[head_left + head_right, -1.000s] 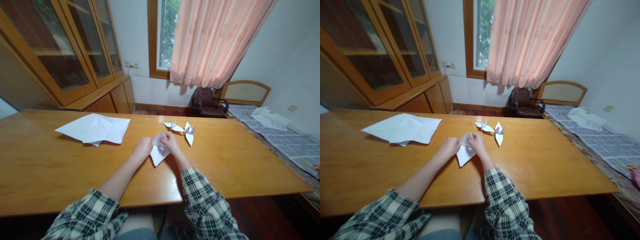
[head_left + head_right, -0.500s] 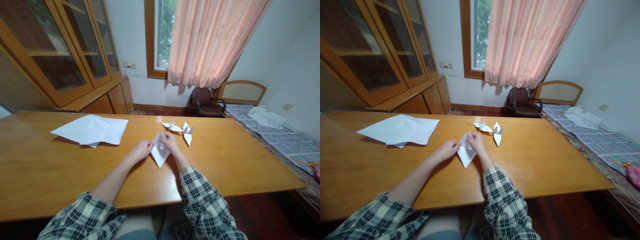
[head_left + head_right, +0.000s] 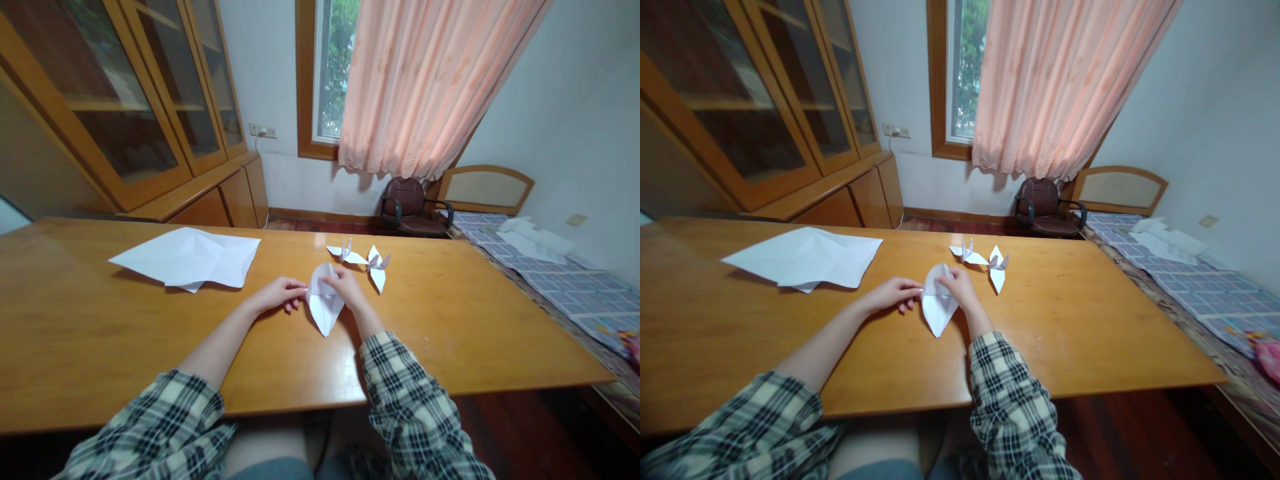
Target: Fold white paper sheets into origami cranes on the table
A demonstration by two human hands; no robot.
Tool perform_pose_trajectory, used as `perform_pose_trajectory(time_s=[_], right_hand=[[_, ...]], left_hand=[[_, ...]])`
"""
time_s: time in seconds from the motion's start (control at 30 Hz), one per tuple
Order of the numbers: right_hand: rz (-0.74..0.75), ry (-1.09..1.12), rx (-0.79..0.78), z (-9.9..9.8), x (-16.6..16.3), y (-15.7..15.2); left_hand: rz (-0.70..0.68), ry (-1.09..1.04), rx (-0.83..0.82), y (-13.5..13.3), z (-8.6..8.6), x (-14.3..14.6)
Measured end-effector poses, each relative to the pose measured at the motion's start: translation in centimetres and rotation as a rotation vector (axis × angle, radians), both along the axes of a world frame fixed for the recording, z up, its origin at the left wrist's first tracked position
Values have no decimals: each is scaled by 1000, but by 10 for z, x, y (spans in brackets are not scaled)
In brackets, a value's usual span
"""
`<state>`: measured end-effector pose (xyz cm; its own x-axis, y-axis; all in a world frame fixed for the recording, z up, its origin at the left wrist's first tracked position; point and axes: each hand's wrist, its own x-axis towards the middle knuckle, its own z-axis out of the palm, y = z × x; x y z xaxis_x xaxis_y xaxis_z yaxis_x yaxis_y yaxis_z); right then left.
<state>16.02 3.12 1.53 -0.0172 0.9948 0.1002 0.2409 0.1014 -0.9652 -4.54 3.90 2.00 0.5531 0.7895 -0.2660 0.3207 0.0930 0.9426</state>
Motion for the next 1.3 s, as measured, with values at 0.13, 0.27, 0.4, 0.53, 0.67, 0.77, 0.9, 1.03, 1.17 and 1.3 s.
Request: perform_pose_trajectory(time_s=[0.13,0.27,0.4,0.53,0.67,0.77,0.9,1.03,1.17,1.3], right_hand=[[-5,3,-4,-4,1,1],[-18,-10,6,-5,1,2],[-63,-40,1,-4,-1,3],[-94,-18,2,-8,-3,5],[-103,24,-4,-10,-4,7],[-74,35,-7,-10,-4,7],[-43,51,-11,-9,-3,6],[-49,64,-14,-11,-3,7],[-78,50,-8,-11,-3,7],[-91,40,-8,-11,-3,7]], left_hand=[[22,60,82,-1,-3,5],[60,76,126,-1,-5,8],[51,91,150,-1,-5,11],[26,148,205,1,-8,13],[12,177,260,3,-10,12],[-20,151,321,4,-10,11],[72,67,346,8,-11,15],[150,37,449,14,-19,22],[140,69,624,16,-27,27],[145,129,707,15,-30,29]])
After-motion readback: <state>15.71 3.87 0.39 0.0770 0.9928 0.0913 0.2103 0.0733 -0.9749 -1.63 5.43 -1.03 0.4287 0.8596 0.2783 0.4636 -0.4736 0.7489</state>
